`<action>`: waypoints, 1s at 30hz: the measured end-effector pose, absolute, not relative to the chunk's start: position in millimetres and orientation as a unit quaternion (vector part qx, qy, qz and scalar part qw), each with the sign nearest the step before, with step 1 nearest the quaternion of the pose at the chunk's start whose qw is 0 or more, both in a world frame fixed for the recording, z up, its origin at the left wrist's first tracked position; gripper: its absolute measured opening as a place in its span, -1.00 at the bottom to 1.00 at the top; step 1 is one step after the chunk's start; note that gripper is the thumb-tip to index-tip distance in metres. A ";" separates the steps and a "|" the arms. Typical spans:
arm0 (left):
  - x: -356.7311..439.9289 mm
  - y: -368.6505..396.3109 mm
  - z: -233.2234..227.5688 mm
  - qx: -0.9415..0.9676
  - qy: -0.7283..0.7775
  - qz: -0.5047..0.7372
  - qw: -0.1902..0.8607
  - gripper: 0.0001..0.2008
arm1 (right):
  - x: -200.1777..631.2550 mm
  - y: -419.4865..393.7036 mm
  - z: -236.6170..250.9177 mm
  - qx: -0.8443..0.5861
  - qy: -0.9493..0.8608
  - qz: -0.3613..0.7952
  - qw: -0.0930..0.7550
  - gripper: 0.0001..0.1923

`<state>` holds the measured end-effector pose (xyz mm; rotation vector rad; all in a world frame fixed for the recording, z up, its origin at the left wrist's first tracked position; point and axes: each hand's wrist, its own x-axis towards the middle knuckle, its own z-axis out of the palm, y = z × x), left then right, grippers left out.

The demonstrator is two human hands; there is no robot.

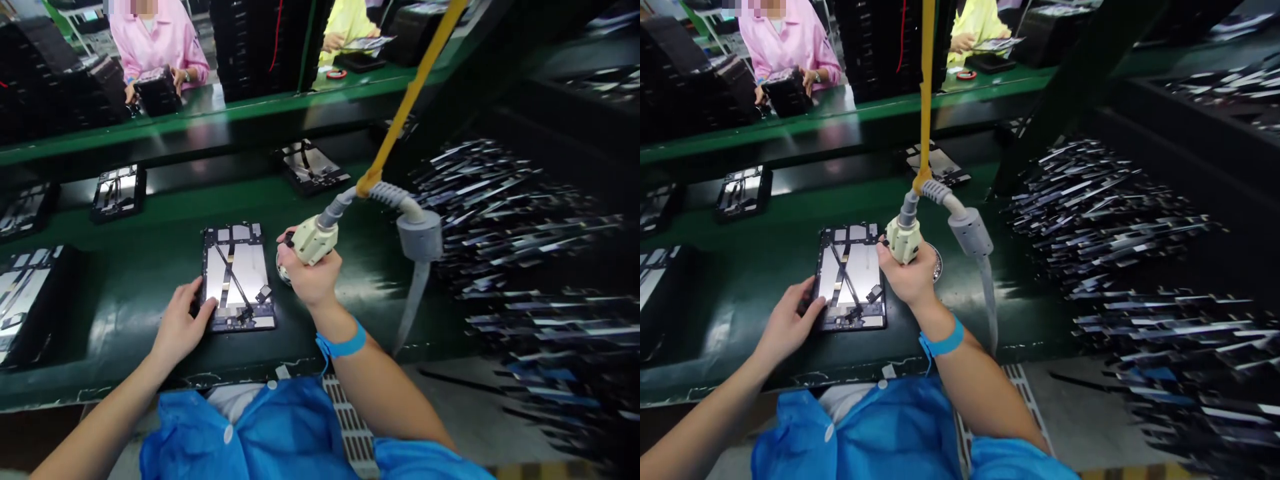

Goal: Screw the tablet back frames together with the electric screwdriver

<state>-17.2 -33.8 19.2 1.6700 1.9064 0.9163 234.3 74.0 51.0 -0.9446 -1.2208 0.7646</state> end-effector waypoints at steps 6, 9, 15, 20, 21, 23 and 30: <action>13.7 -43.8 30.3 0.821 0.487 0.281 0.100 -0.66 | 234.8 73.4 51.4 -0.419 -0.543 0.336 0.645 -0.83; 20.1 -39.7 26.4 0.842 0.448 0.273 0.126 -0.72 | 234.7 73.2 51.3 -0.416 -0.542 0.336 0.648 -0.83; 2.1 -36.4 31.4 0.858 0.407 0.275 0.148 -0.75 | 233.9 71.8 54.6 -0.418 -0.538 0.337 0.650 -0.84; -9.6 -37.9 33.0 0.891 0.373 0.237 0.108 -0.72 | 234.1 69.6 56.9 -0.409 -0.548 0.331 0.651 -0.85; -9.7 -37.6 32.3 0.893 0.371 0.233 0.099 -0.72 | 234.0 69.3 56.8 -0.408 -0.549 0.331 0.650 -0.85; -7.8 -37.6 30.6 0.894 0.378 0.224 0.089 -0.72 | 233.6 68.9 55.9 -0.411 -0.549 0.331 0.648 -0.85; 4.8 -50.1 19.1 0.859 0.432 0.267 0.066 -0.69 | 238.4 70.3 57.2 -0.411 -0.539 0.316 0.664 -0.85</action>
